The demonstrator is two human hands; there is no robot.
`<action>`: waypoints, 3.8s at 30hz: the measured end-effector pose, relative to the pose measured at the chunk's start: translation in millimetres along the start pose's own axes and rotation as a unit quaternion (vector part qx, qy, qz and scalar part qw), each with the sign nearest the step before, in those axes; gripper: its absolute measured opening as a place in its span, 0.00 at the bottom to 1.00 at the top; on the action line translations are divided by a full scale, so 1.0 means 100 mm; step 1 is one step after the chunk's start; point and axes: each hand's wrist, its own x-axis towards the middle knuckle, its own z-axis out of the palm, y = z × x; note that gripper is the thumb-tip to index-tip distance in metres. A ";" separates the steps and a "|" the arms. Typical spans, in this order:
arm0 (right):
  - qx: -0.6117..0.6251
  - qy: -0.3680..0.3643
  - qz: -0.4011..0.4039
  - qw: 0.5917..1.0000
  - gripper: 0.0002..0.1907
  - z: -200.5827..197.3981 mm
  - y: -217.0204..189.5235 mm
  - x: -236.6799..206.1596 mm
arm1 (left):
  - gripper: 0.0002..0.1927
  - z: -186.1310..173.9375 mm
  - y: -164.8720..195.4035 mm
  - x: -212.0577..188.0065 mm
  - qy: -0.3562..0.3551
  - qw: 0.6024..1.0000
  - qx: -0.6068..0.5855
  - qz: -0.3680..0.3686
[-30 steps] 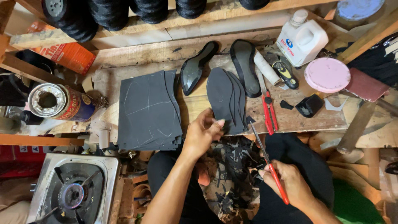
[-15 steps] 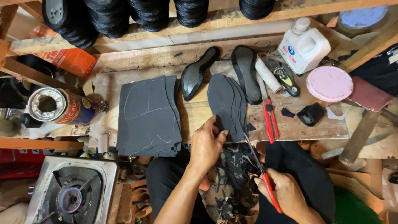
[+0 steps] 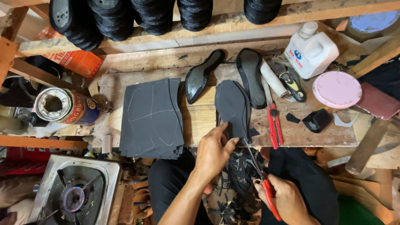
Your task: The person cuts black insole material into shoe shapes using red-handled scissors, following a white outline. After cutting, the person stacks the finished insoles and compares them to existing insoles on a shelf.
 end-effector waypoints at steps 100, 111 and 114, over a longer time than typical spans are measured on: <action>0.190 0.125 -0.179 0.957 0.25 0.30 -0.83 1.36 | 0.13 -0.88 -0.75 0.75 0.104 0.992 -0.075 -0.003; 0.607 -0.218 0.002 0.764 0.33 0.10 -1.05 1.15 | 0.50 -0.65 -0.71 0.59 -0.131 0.884 -0.444 0.064; 0.613 -0.263 0.023 0.744 0.33 0.18 -0.97 1.13 | 0.52 -0.45 -0.50 0.47 -0.171 0.806 -0.565 0.029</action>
